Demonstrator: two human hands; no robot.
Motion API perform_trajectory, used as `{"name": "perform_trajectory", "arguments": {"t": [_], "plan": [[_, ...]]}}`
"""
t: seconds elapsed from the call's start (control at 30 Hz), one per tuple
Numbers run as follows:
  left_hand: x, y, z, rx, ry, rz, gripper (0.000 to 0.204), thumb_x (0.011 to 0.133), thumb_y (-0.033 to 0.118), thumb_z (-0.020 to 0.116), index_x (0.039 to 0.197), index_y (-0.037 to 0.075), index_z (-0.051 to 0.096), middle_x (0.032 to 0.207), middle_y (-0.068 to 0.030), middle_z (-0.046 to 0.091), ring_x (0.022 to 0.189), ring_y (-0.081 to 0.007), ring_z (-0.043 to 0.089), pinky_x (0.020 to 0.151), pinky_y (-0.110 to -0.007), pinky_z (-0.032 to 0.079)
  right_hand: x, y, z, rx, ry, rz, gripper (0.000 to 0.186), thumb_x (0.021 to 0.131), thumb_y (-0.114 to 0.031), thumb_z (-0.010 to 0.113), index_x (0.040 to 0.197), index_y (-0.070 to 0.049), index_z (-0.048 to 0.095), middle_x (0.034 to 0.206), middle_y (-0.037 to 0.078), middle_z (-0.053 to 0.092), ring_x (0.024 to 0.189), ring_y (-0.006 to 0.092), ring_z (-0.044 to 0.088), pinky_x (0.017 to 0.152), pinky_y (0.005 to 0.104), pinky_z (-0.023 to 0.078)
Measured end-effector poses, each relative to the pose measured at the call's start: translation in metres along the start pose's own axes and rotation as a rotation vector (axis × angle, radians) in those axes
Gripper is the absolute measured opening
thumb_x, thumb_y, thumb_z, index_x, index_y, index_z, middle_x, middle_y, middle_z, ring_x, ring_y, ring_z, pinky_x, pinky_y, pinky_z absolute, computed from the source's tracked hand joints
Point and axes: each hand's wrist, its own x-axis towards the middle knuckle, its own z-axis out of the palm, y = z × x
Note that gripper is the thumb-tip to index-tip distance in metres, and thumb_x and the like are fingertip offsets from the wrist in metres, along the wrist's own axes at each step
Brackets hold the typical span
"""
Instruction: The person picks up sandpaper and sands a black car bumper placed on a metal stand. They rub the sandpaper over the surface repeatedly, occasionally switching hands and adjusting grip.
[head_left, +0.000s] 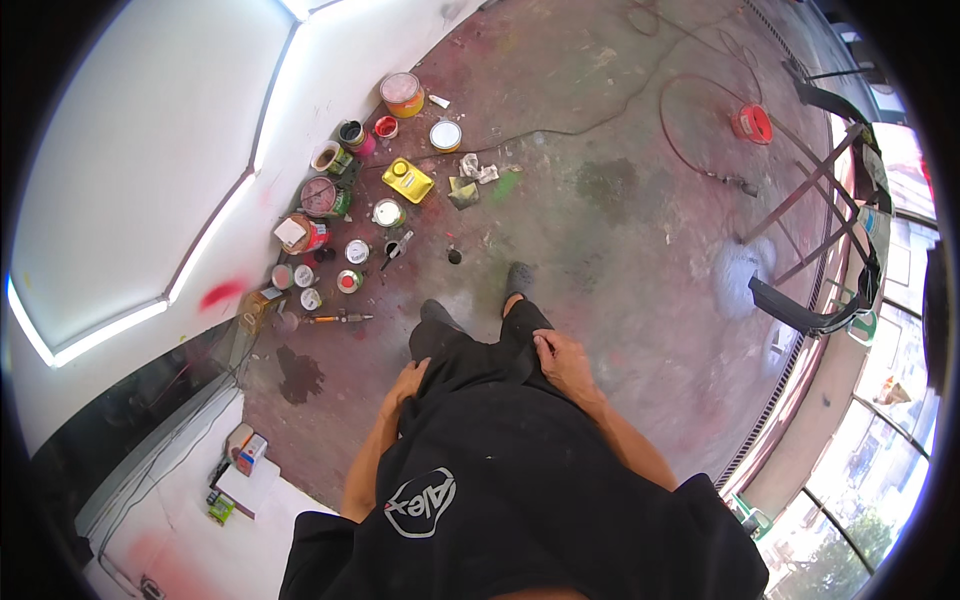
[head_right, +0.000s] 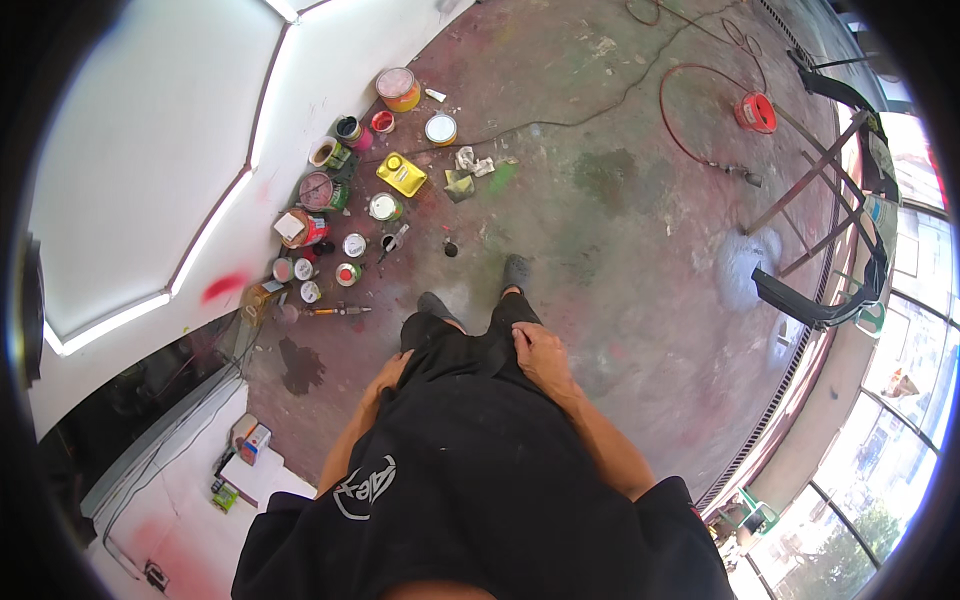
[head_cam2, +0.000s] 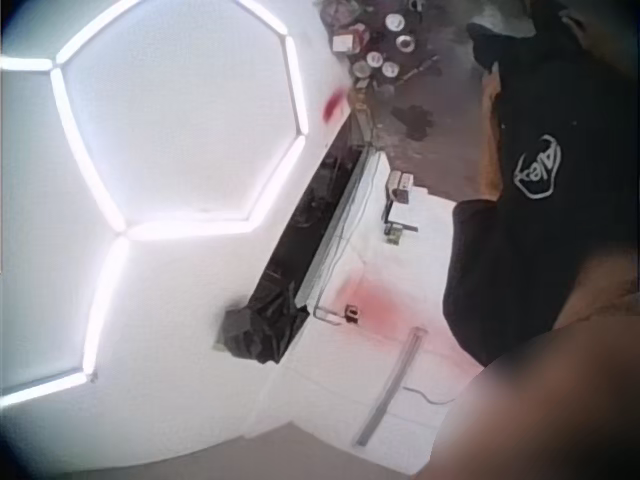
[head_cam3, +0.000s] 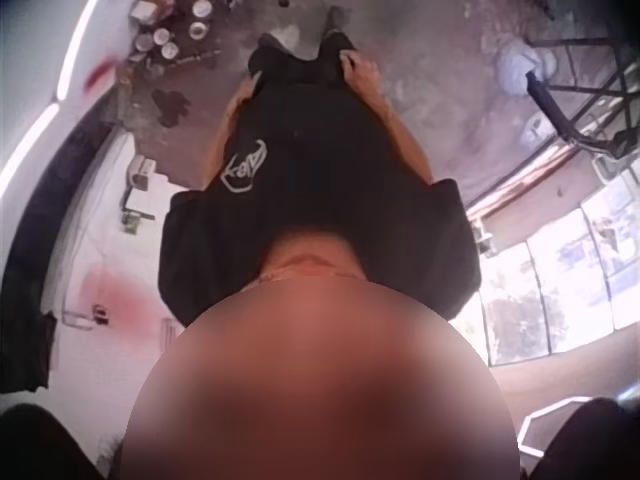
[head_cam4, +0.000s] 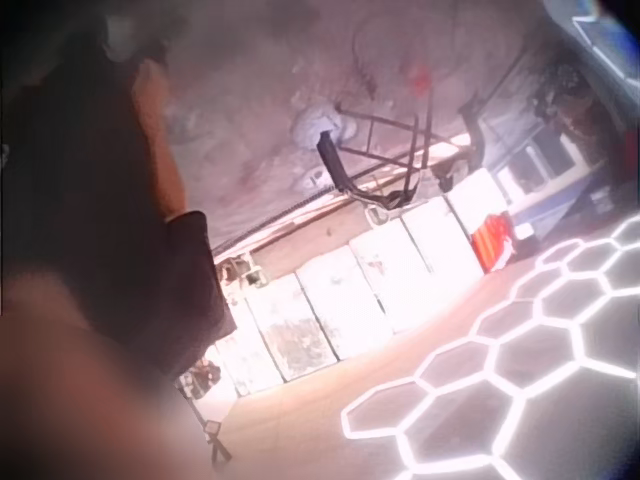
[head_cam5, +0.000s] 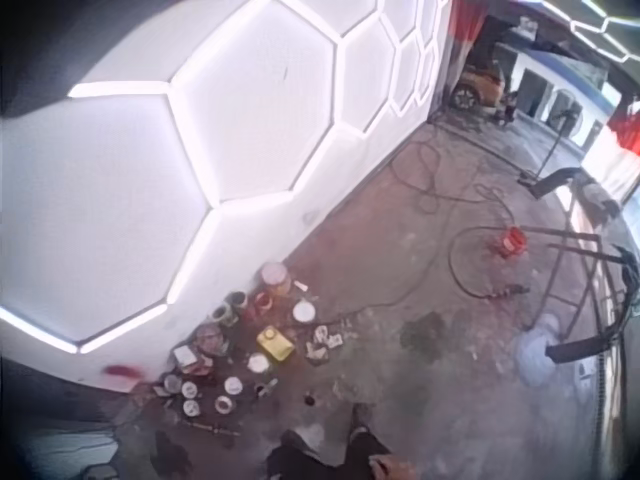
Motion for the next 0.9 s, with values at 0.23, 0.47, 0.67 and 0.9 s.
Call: {"name": "perform_trajectory", "arguments": {"t": [0.23, 0.47, 0.67, 0.9], "plan": [[0.010, 0.148, -0.035, -0.478, 0.544, -0.745, 0.072, 0.103, 0.044, 0.063, 0.151, -0.009, 0.050, 0.149, -0.0356, 0.057, 0.136, -0.0501, 0.058, 0.119, -0.050, 0.043, 0.031, 0.030, -0.028, -0.011, -0.088, 0.026, 0.022, 0.105, -0.018, 0.068, 0.117, -0.002, 0.077, 0.101, 0.023, 0.077, 0.085, 0.0342, 0.075, 0.077, 0.0404, 0.057], [0.090, 0.111, -0.030, -0.838, 0.601, -0.625, 0.071, 0.101, 0.043, 0.068, 0.149, -0.008, 0.056, 0.149, -0.0319, 0.060, 0.144, -0.0462, 0.052, 0.121, -0.050, 0.040, 0.152, 0.120, 0.029, 0.050, -0.172, 0.416, 0.029, 0.103, -0.025, 0.070, 0.117, 0.000, 0.077, 0.099, 0.016, 0.080, 0.087, 0.0260, 0.075, 0.081, 0.0377, 0.057], [0.104, 0.062, 0.031, -0.603, 0.627, -0.902, 0.095, 0.093, 0.036, 0.080, 0.164, -0.006, 0.033, 0.162, -0.0333, 0.045, 0.151, -0.0472, 0.045, 0.126, -0.048, 0.035, 0.376, 0.251, 0.205, 0.165, -0.209, 0.602, 0.038, 0.102, -0.033, 0.070, 0.121, 0.000, 0.077, 0.108, 0.016, 0.080, 0.098, 0.0256, 0.075, 0.089, 0.0390, 0.056], [0.138, 0.042, -0.001, -0.712, 0.800, -1.094, 0.094, 0.090, 0.031, 0.082, 0.165, -0.003, 0.035, 0.155, -0.0304, 0.053, 0.143, -0.0420, 0.052, 0.123, -0.046, 0.038, 0.583, 0.371, 0.392, 0.194, -0.049, 0.461, 0.041, 0.100, -0.033, 0.076, 0.122, 0.001, 0.074, 0.103, 0.009, 0.076, 0.090, 0.0193, 0.069, 0.084, 0.0350, 0.055]]}}
